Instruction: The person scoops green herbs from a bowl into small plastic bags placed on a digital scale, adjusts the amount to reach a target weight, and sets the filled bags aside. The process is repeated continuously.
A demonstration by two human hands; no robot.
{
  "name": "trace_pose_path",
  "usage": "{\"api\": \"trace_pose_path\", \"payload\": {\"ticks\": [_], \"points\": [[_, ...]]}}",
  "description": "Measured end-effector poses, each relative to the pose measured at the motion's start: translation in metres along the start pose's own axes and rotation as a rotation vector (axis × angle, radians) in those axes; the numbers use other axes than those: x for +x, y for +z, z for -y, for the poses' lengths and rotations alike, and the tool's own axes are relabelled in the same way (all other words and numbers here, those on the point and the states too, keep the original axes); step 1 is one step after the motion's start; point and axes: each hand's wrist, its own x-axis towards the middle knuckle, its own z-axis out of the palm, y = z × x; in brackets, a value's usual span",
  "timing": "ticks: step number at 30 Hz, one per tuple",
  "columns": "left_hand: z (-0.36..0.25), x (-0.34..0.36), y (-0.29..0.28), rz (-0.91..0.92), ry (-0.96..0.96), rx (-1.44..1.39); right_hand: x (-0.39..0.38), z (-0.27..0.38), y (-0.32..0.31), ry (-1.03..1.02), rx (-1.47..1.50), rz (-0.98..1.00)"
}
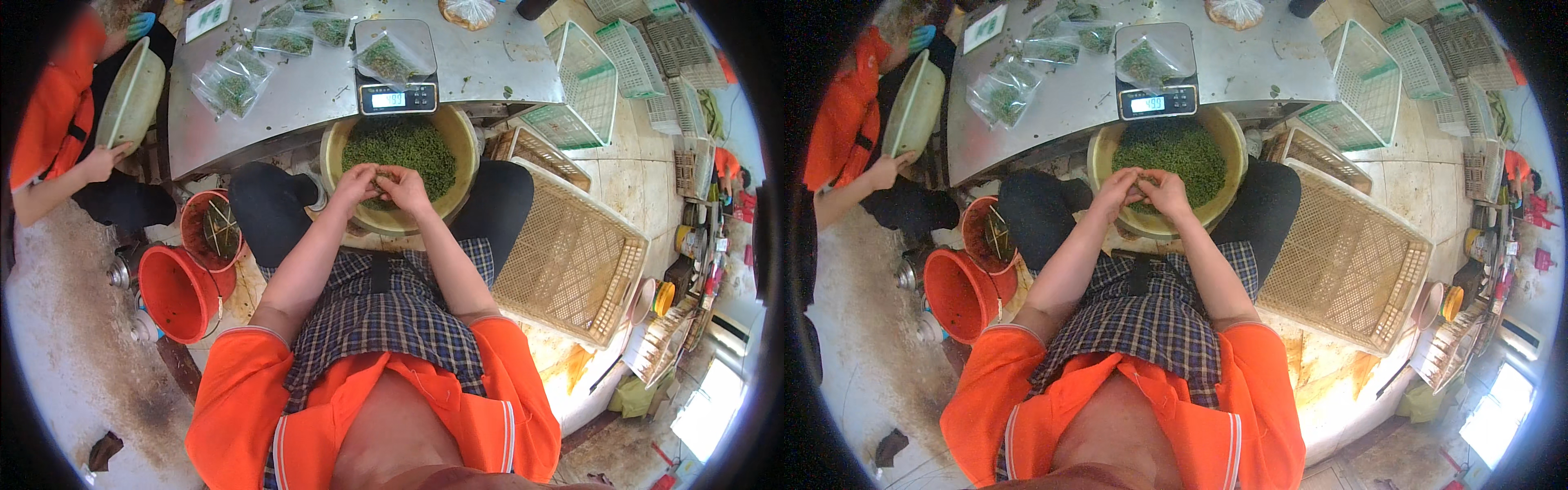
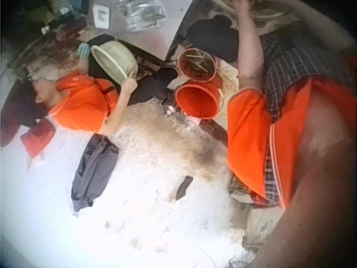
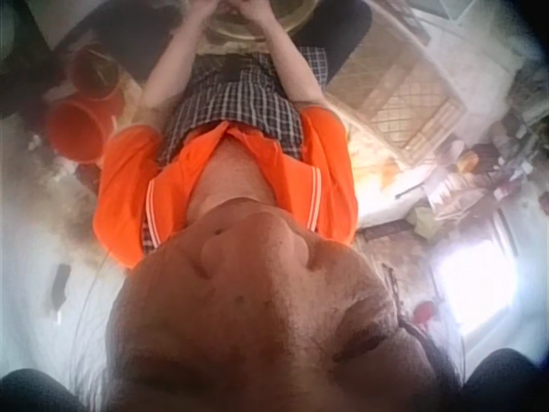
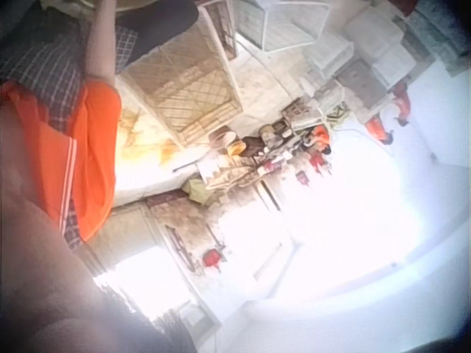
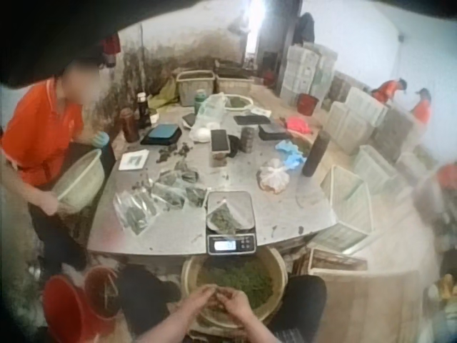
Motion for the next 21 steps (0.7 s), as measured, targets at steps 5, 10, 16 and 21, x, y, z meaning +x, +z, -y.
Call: {"api": "trace_pose_path", "payload": {"ticks": [5, 10, 16, 21], "points": [[0.012, 0.003, 0.0, -0.066, 0.223, 0.115, -0.016, 0.03, -0.016, -0.075, -0.262, -0.112], [0.012, 0.004, -0.01, -0.088, 0.252, 0.037, -0.006, 0.084, -0.049, -0.303, -0.267, -0.327], [0.016, 0.005, -0.005, -0.054, 0.228, 0.049, 0.052, 0.157, -0.047, -0.572, -0.396, -0.481], [0.014, -0.003, -0.007, -0.063, 0.252, -0.007, 0.029, 0.151, -0.045, -0.5, -0.205, -0.503]]}}
